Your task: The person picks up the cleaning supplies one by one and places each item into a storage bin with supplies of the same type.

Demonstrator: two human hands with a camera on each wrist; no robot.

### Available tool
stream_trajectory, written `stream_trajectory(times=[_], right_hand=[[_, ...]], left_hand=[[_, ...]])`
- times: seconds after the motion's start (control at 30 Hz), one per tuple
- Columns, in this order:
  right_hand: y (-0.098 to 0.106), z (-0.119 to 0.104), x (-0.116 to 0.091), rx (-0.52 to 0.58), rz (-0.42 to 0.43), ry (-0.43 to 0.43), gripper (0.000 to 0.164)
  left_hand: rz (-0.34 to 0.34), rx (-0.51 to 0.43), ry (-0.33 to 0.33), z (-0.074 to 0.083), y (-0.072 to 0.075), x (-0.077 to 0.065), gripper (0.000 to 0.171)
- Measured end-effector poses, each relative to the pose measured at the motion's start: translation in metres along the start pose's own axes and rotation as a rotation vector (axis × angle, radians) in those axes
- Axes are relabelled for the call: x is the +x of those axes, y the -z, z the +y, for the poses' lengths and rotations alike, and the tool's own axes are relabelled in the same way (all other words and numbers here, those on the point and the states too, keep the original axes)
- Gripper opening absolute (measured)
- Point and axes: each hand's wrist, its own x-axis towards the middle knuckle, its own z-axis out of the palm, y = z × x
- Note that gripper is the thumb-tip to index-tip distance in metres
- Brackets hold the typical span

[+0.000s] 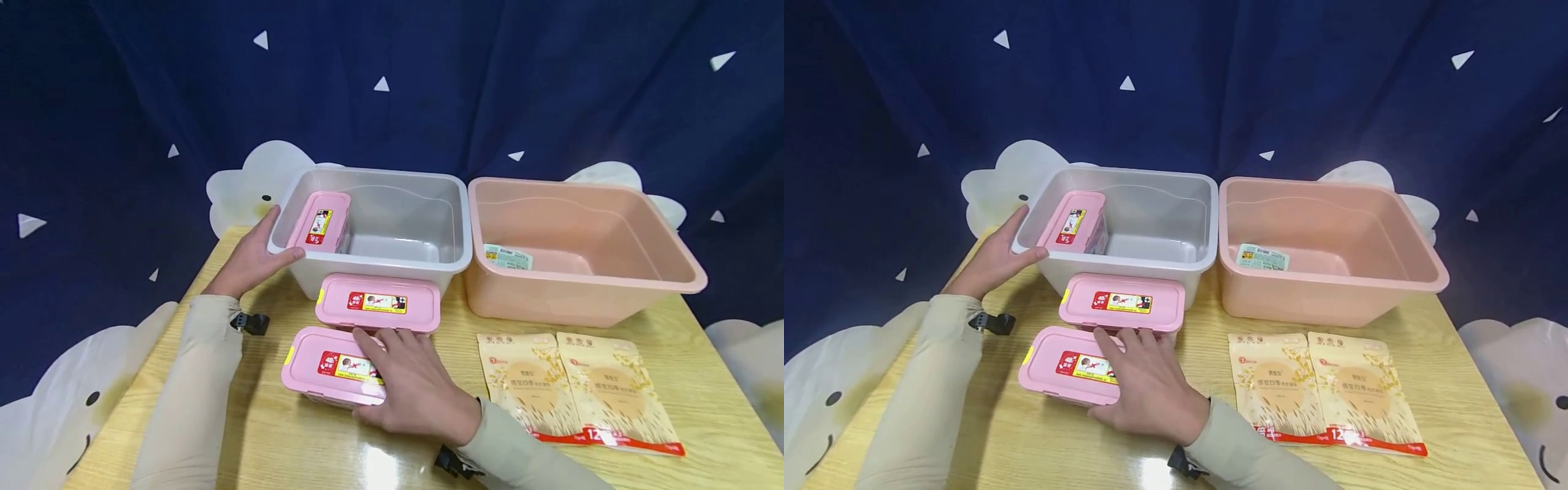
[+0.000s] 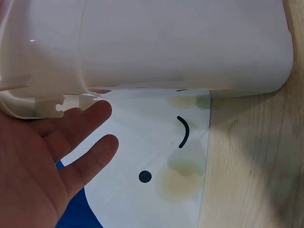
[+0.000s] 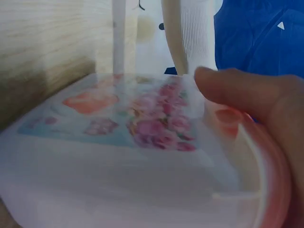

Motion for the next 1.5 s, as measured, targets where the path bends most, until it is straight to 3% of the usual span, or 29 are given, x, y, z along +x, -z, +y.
stream_trajectory(times=[0.37, 0.6, 0.87, 1.07, 1.33, 1.5], right_hand=[[-0.006, -0.001, 0.005, 0.017, 0.012, 0.007, 0.101], [-0.006, 0.002, 0.008, 0.033, 0.097, 0.019, 0.096], [-0.001, 0.006, 0.007, 0.095, 0.064, 0.043, 0.098], [0.012, 0.012, 0.002, 0.156, 0.054, 0.048, 0.098], [0.038, 0.028, -0.015, 0.213, 0.083, 0.135, 0.097], [0.061, 0.043, -0.031, 0.218, 0.079, 0.117, 0.100]], left_hand=[[0.012, 0.005, 0.009, -0.001, 0.007, -0.003, 0.094], [0.039, 0.002, -0.031, -0.002, 0.009, -0.001, 0.094], [0.030, -0.015, -0.039, -0.001, 0.008, 0.003, 0.094], [0.019, 0.010, -0.024, -0.002, 0.008, 0.003, 0.094], [0.010, -0.015, 0.006, -0.002, 0.006, -0.001, 0.096], [0.000, -0.024, -0.002, -0.002, 0.000, 0.000, 0.096]])
